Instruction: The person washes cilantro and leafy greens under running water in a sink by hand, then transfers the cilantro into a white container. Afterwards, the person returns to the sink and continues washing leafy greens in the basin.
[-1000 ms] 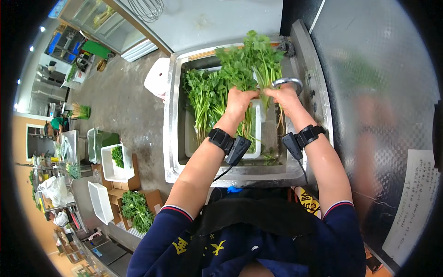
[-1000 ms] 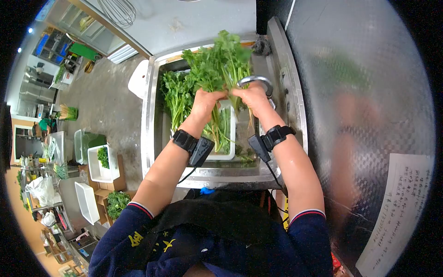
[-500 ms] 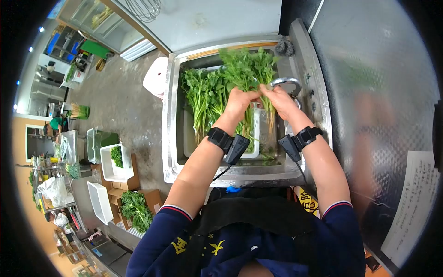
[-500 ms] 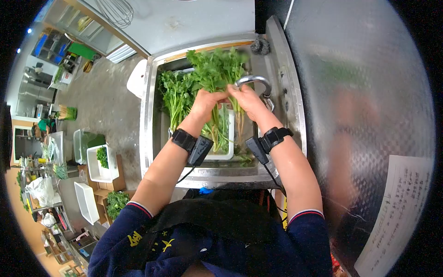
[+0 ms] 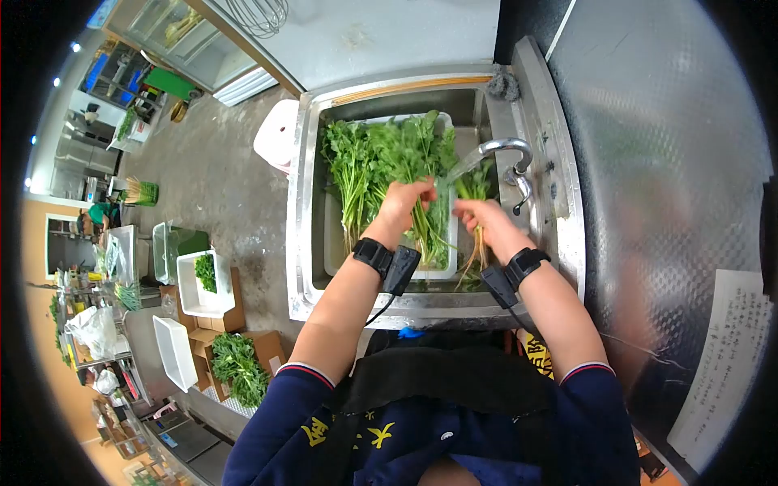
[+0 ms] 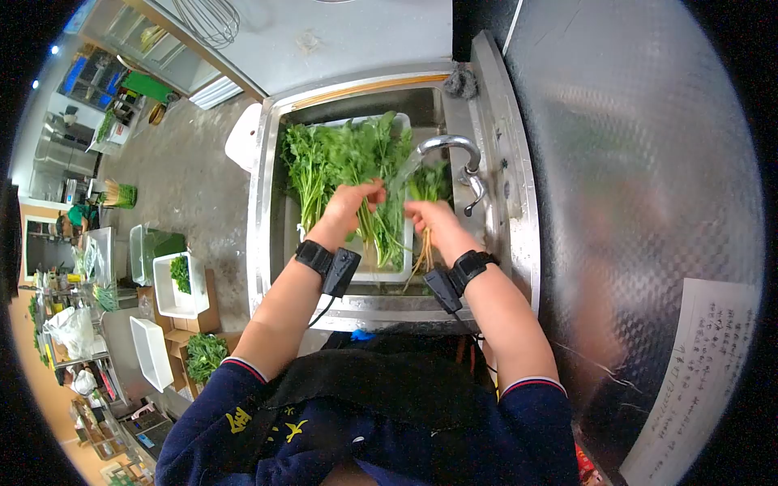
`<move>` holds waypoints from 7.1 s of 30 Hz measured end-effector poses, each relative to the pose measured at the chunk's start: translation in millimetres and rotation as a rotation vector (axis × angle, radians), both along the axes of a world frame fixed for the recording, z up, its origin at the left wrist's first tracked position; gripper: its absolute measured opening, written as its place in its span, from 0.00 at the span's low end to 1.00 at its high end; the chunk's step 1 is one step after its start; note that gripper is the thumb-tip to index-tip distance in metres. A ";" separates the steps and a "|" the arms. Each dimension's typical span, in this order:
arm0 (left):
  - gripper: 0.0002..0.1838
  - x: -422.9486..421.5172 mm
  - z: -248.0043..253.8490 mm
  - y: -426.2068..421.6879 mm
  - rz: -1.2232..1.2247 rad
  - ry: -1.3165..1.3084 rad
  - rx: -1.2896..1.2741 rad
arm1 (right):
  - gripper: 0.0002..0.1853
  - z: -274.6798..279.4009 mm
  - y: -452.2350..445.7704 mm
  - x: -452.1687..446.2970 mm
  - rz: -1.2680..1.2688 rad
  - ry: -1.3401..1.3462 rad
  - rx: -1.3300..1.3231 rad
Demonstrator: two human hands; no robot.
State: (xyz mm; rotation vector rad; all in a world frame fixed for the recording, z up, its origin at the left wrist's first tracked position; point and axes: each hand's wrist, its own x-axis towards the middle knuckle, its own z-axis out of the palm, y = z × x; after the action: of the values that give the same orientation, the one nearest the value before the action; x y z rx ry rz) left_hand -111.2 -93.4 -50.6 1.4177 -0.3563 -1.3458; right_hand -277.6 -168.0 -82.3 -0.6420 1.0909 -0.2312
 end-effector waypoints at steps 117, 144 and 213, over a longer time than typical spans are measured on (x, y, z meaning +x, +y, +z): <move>0.11 -15.8 41.8 -28.1 -0.151 -0.017 -0.117 | 0.20 83.7 -38.3 3.6 0.171 0.045 -0.562; 0.09 -20.3 38.9 -33.6 -0.163 -0.209 -0.159 | 0.28 61.3 -33.9 11.1 0.159 0.007 -0.501; 0.11 -9.6 45.1 -23.8 -0.117 -0.084 -0.157 | 0.10 66.3 -37.3 -1.5 -0.017 -0.075 -0.400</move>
State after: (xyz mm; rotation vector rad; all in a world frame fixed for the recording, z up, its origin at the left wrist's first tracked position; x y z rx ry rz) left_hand -120.9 -117.2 -5.6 1.3410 -0.5956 -1.3240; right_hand -279.1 -205.3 -16.0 -0.9726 0.9851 -0.4922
